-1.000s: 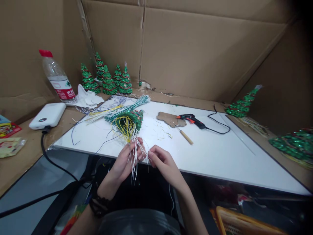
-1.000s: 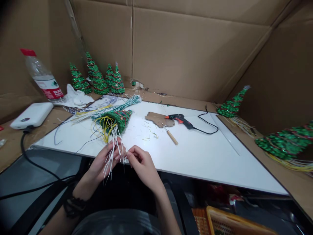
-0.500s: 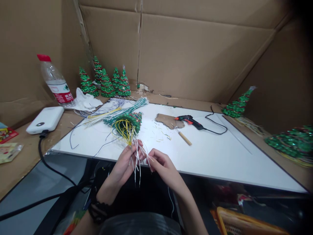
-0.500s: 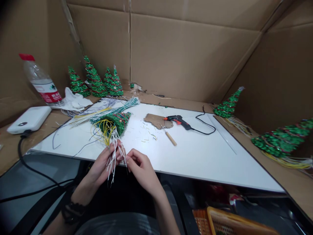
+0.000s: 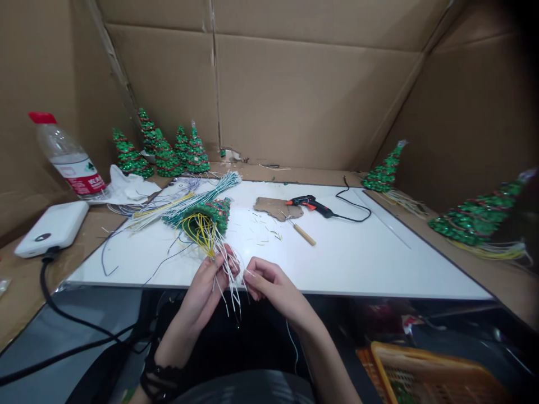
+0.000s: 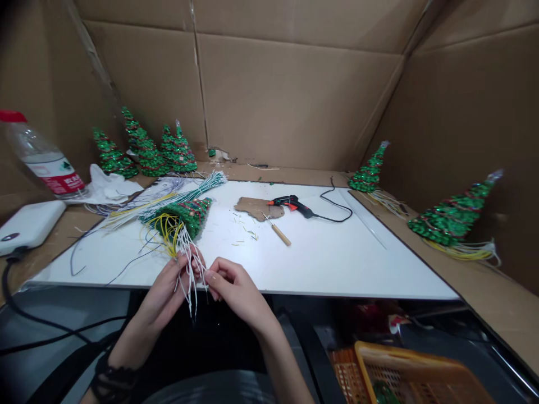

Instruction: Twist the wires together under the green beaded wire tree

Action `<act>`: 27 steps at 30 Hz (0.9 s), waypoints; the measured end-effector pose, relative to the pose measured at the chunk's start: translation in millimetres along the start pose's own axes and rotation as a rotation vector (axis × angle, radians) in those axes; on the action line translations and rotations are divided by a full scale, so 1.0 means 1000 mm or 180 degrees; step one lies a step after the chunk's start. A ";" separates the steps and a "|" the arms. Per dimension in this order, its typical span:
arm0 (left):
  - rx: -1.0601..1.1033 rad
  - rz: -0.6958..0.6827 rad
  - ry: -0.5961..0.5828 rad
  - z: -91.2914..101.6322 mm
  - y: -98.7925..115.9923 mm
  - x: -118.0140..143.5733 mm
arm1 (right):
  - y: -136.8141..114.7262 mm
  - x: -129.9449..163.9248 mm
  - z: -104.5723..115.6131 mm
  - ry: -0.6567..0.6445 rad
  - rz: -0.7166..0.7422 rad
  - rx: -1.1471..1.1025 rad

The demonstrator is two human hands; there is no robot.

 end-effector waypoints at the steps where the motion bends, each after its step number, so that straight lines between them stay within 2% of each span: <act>1: 0.0020 -0.0002 0.0035 -0.001 0.000 0.000 | 0.000 0.001 0.000 -0.0012 0.0002 0.0011; 10: 0.0122 -0.0093 0.0307 -0.005 0.003 -0.002 | -0.003 0.005 0.001 -0.0047 0.0035 0.0164; 17: 0.0183 -0.0168 0.0394 -0.002 0.002 -0.005 | -0.004 0.006 0.003 0.0155 -0.0006 0.0397; 23: 0.0056 -0.0302 0.0656 -0.003 0.002 -0.006 | -0.003 0.005 0.004 0.0272 -0.0067 0.0433; 27: -0.0022 -0.0275 0.0510 -0.004 0.002 -0.004 | -0.009 0.006 0.006 0.0428 0.0056 0.0274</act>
Point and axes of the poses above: each hand's wrist, its own x-axis away from the middle knuckle, its own z-axis out of the back of the hand, y = z × x, the point moved 5 cm from there along -x, towards the middle knuckle, and after that the axes turned 13 degrees about -z, right-handed, at the moved point
